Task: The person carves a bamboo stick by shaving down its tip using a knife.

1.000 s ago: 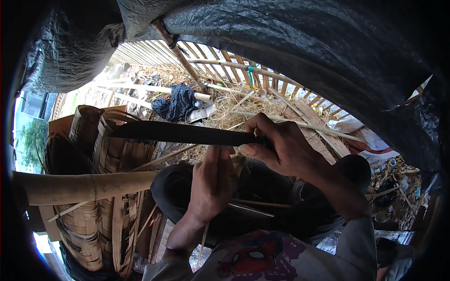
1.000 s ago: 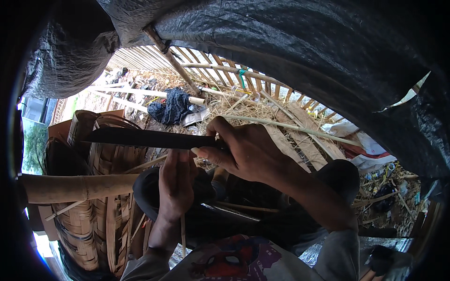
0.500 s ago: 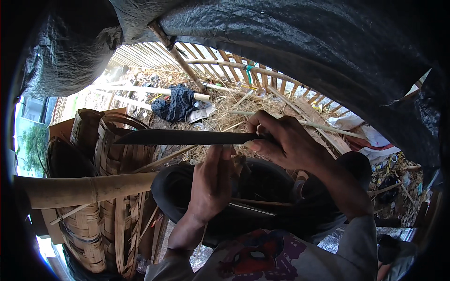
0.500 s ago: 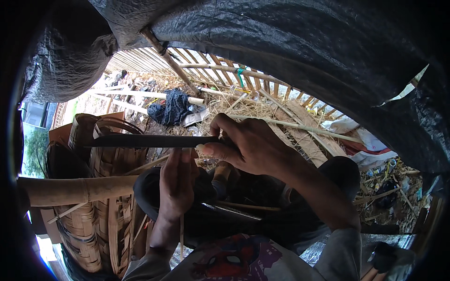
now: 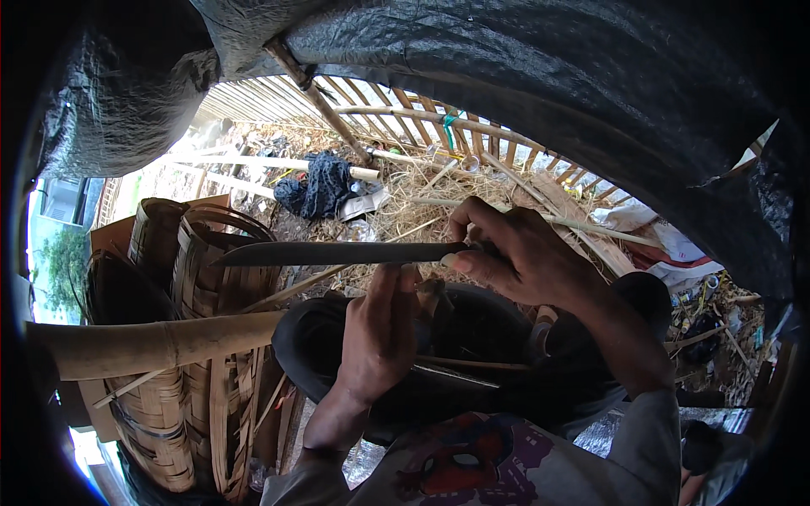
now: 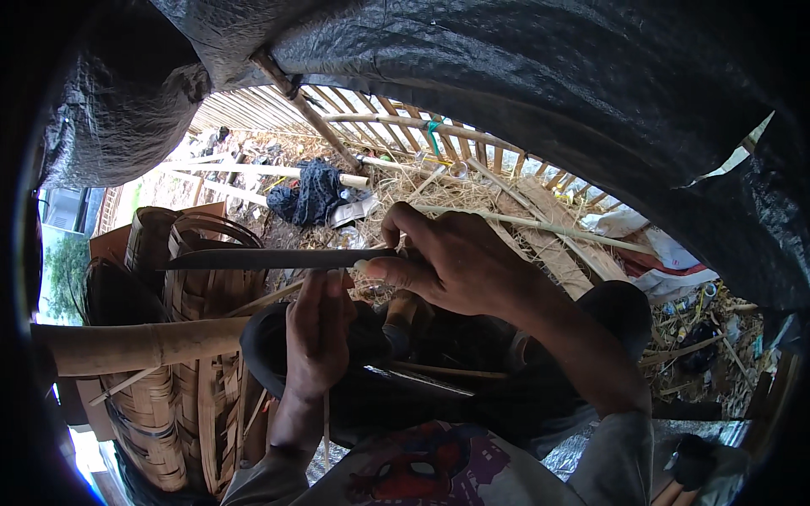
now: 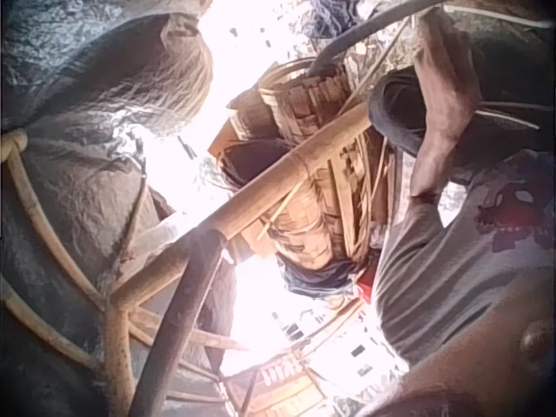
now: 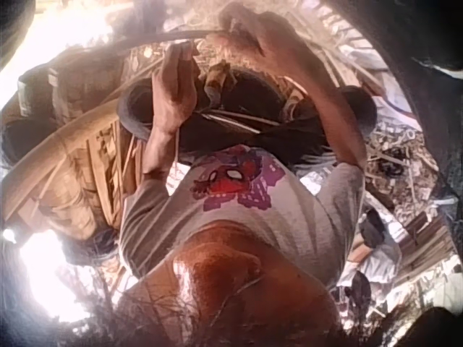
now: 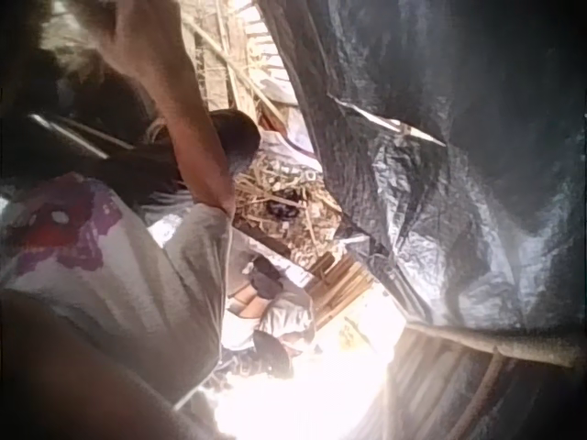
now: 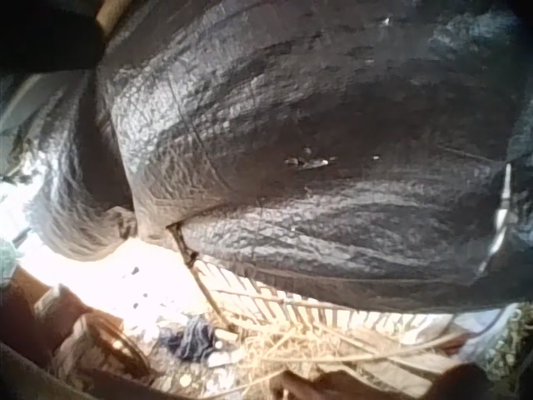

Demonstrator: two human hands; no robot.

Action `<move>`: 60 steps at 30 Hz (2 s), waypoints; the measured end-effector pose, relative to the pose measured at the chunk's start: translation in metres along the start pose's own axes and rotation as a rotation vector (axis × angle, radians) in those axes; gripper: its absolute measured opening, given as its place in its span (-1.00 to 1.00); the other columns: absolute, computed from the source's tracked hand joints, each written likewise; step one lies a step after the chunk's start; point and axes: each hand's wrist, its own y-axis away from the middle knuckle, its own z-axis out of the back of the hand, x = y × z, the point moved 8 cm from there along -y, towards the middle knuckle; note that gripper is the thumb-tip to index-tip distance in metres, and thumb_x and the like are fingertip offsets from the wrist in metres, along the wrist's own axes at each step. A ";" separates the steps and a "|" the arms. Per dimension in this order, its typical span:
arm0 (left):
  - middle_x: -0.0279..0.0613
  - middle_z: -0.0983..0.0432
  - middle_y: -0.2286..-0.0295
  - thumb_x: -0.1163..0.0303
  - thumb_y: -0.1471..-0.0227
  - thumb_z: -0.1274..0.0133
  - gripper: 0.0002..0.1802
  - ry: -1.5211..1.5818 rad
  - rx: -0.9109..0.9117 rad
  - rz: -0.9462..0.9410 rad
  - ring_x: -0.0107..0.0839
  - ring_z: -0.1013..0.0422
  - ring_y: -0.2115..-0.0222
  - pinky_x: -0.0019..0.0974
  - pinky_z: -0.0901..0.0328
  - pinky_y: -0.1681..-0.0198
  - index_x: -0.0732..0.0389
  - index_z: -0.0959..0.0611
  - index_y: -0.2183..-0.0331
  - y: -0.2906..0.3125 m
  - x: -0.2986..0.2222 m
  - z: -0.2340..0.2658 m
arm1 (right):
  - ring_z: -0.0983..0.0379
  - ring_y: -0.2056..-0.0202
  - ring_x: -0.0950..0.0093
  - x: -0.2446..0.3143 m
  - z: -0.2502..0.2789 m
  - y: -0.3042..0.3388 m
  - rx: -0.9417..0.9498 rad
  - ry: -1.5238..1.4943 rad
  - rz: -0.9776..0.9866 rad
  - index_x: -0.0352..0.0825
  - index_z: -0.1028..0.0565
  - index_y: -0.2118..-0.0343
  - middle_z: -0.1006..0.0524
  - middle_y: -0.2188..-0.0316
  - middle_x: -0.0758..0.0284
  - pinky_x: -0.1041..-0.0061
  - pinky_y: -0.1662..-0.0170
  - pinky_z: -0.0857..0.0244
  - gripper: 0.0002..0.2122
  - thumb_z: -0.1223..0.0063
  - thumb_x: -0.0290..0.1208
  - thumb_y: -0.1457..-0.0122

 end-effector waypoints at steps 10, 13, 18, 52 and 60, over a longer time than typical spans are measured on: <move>-0.25 -0.26 0.69 0.45 -0.21 0.24 -0.82 -0.064 0.004 -0.006 -0.56 -0.14 0.67 -0.43 -0.09 0.60 0.36 -0.41 0.27 0.001 -0.008 0.002 | -0.36 0.67 0.39 0.005 0.002 -0.002 -0.003 -0.047 0.032 -0.27 -0.32 0.31 -0.36 0.74 0.35 0.43 0.55 -0.14 -0.72 -0.05 -0.16 -0.15; -0.27 -0.23 0.71 0.44 -0.21 0.24 -0.82 -0.103 -0.071 -0.109 -0.55 -0.13 0.69 -0.40 -0.08 0.61 0.35 -0.40 0.31 0.000 -0.014 0.000 | -0.36 0.68 0.40 -0.002 0.003 0.003 0.027 -0.064 -0.041 -0.27 -0.32 0.31 -0.35 0.75 0.35 0.44 0.57 -0.14 -0.69 -0.02 -0.10 -0.16; -0.25 -0.23 0.71 0.43 -0.21 0.24 -0.82 -0.126 -0.067 -0.063 -0.51 -0.14 0.69 -0.39 -0.09 0.60 0.34 -0.40 0.32 0.000 -0.013 0.004 | -0.39 0.68 0.40 0.008 -0.002 -0.003 -0.002 0.072 0.021 -0.28 -0.32 0.30 -0.37 0.75 0.35 0.43 0.57 -0.17 -0.66 0.03 -0.05 -0.17; -0.14 -0.31 0.72 0.42 -0.18 0.20 -0.84 -0.296 0.032 -0.125 -0.28 -0.31 0.73 -0.28 -0.17 0.63 0.30 -0.42 0.26 0.004 -0.021 -0.008 | -0.36 0.65 0.41 -0.004 0.008 0.016 -0.024 0.088 -0.051 -0.31 -0.31 0.30 -0.34 0.71 0.33 0.40 0.55 -0.16 -0.66 -0.02 -0.09 -0.15; -0.05 -0.37 0.67 0.53 -0.09 0.10 -0.78 -0.325 0.102 -0.158 -0.10 -0.41 0.66 -0.19 -0.23 0.64 0.31 -0.38 0.17 0.005 -0.021 -0.018 | -0.37 0.61 0.41 -0.013 0.007 0.028 -0.016 0.121 -0.127 -0.31 -0.30 0.29 -0.36 0.68 0.33 0.40 0.52 -0.17 -0.66 -0.05 -0.11 -0.13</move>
